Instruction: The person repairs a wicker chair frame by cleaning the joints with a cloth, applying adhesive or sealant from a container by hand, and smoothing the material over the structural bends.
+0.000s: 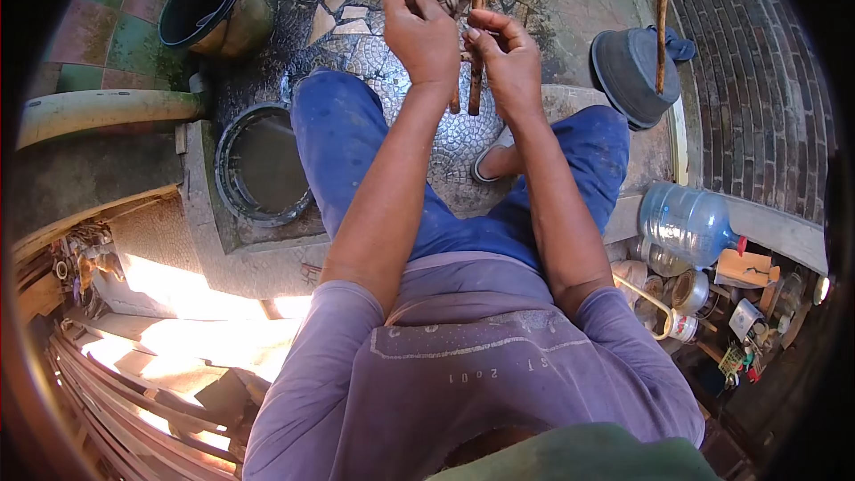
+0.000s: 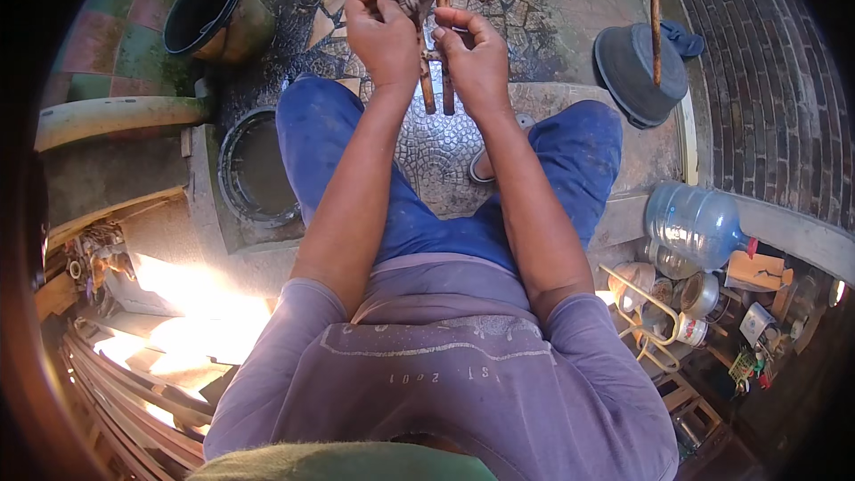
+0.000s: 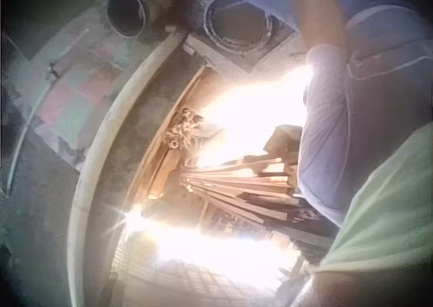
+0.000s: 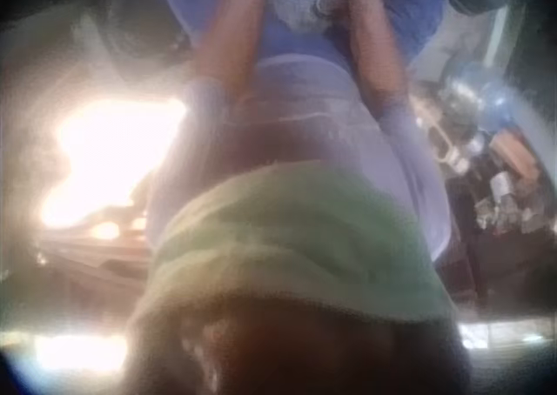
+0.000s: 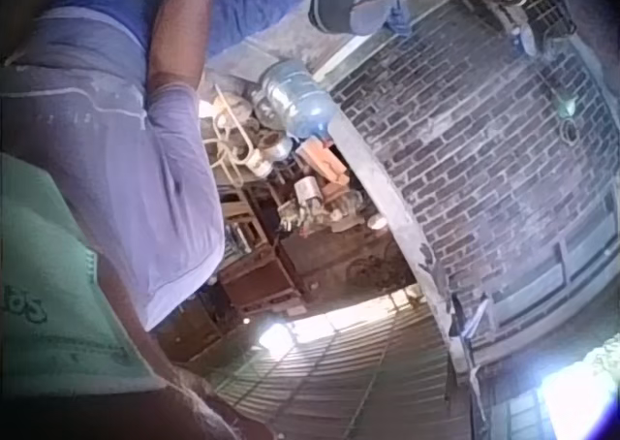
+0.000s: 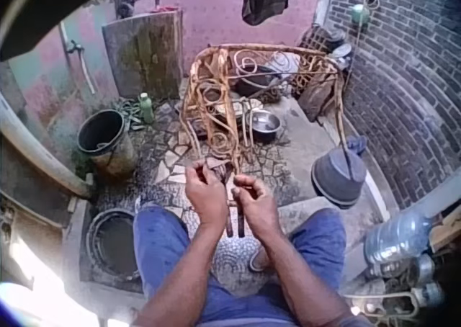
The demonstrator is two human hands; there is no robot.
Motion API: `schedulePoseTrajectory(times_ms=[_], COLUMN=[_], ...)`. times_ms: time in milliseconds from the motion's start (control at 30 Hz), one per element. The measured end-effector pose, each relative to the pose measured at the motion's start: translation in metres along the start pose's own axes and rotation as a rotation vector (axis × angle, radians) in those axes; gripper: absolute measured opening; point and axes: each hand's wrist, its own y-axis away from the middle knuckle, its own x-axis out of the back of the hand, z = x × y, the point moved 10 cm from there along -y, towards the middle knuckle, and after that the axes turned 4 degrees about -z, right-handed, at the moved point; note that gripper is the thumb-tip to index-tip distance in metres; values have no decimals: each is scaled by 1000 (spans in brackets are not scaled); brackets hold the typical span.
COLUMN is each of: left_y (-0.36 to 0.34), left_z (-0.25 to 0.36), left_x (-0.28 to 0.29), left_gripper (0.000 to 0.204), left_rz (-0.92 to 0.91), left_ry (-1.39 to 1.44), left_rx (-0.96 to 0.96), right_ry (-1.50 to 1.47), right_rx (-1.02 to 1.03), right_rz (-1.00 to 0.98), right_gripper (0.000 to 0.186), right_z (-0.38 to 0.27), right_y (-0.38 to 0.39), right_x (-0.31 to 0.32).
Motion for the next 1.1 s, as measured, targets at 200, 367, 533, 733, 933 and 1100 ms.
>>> schedulePoseTrajectory(times_ms=[200, 367, 533, 733, 933, 1100], left_y=[43, 28, 7, 29, 85, 121], left_z=[43, 35, 22, -2, -32, -51], left_x=[4, -6, -17, -11, 4, 10], left_gripper=[45, 50, 41, 36, 38, 39], left_rz=[-113, -101, -243, -311, -303, -331], left_ry=[23, 21, 169, 261, 116, 140], left_rx=[-180, -104, 24, 120, 211, 323], right_ry=[-20, 59, 33, 73, -1, 17], right_rx=[3, 39, 26, 71, 32, 51], right_rz=[46, 32, 50, 39, 47, 55], right_gripper=[25, 25, 24, 23, 24, 25], right_z=[0, -7, -3, -11, -10, -2], right_y=[6, 8, 1, -8, -8, -11], right_x=[4, 0, 3, -1, 1, 7])
